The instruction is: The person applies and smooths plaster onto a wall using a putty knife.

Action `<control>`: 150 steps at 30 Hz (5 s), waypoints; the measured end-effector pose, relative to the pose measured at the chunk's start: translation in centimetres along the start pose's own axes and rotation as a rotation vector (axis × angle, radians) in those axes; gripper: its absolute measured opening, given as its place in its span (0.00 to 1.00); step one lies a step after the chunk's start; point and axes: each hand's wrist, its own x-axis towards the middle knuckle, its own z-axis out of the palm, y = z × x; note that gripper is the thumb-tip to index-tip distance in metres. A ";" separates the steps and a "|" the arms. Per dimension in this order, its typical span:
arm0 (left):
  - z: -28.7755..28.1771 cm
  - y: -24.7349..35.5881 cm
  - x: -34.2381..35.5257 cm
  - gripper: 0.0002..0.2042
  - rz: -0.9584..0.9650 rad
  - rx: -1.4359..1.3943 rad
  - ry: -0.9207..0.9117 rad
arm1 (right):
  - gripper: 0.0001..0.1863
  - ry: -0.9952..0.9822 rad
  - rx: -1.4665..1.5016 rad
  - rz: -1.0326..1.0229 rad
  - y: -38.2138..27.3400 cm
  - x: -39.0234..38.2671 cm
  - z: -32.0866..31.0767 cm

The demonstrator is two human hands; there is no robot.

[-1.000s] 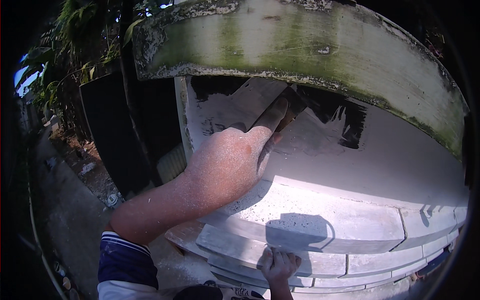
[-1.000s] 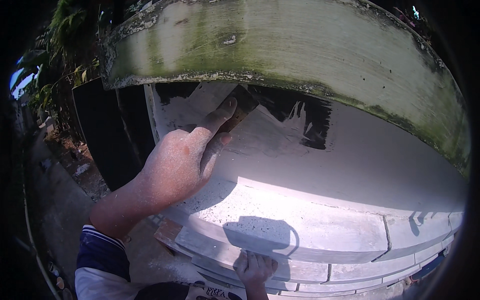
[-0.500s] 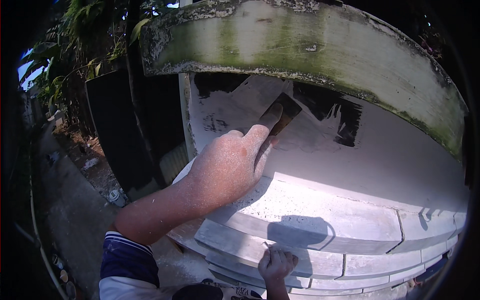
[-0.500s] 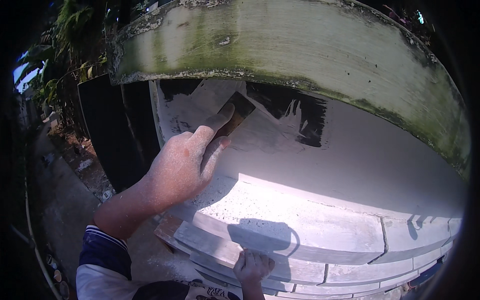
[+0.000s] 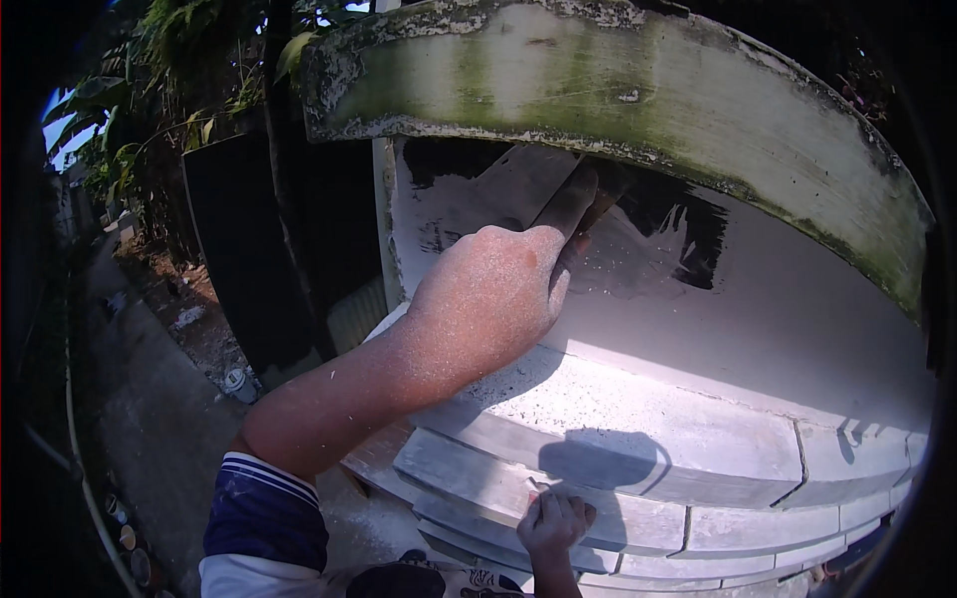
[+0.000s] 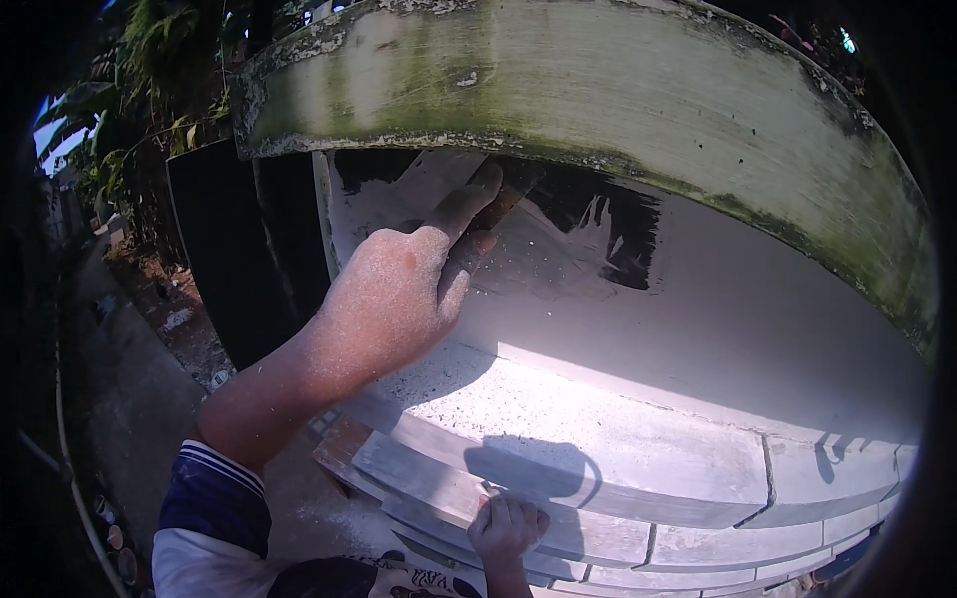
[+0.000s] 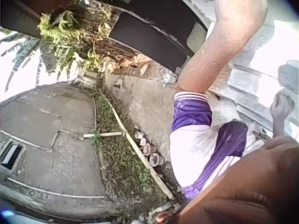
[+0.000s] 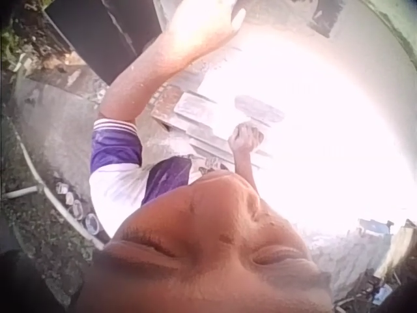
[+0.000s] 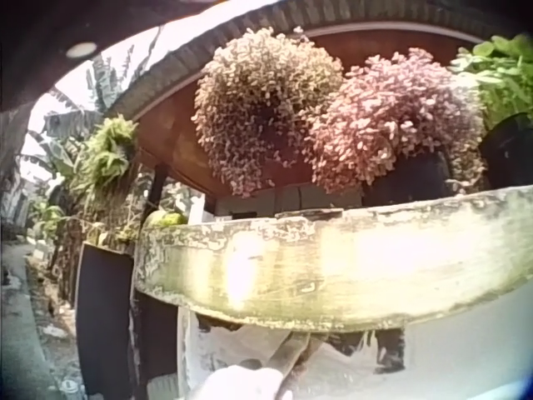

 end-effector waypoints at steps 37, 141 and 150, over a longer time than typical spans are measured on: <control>1.2 0.6 -1.4 0.24 -0.111 -0.216 0.163 | 0.09 -0.012 0.048 -0.036 -0.4 0.5 -0.8; -2.4 -5.3 0.2 0.31 0.130 0.079 -0.103 | 0.14 0.001 -0.071 0.091 -0.8 0.5 0.4; -2.2 -6.8 -0.4 0.28 0.103 0.133 -0.139 | 0.13 -0.039 -0.052 0.135 -0.9 0.3 0.1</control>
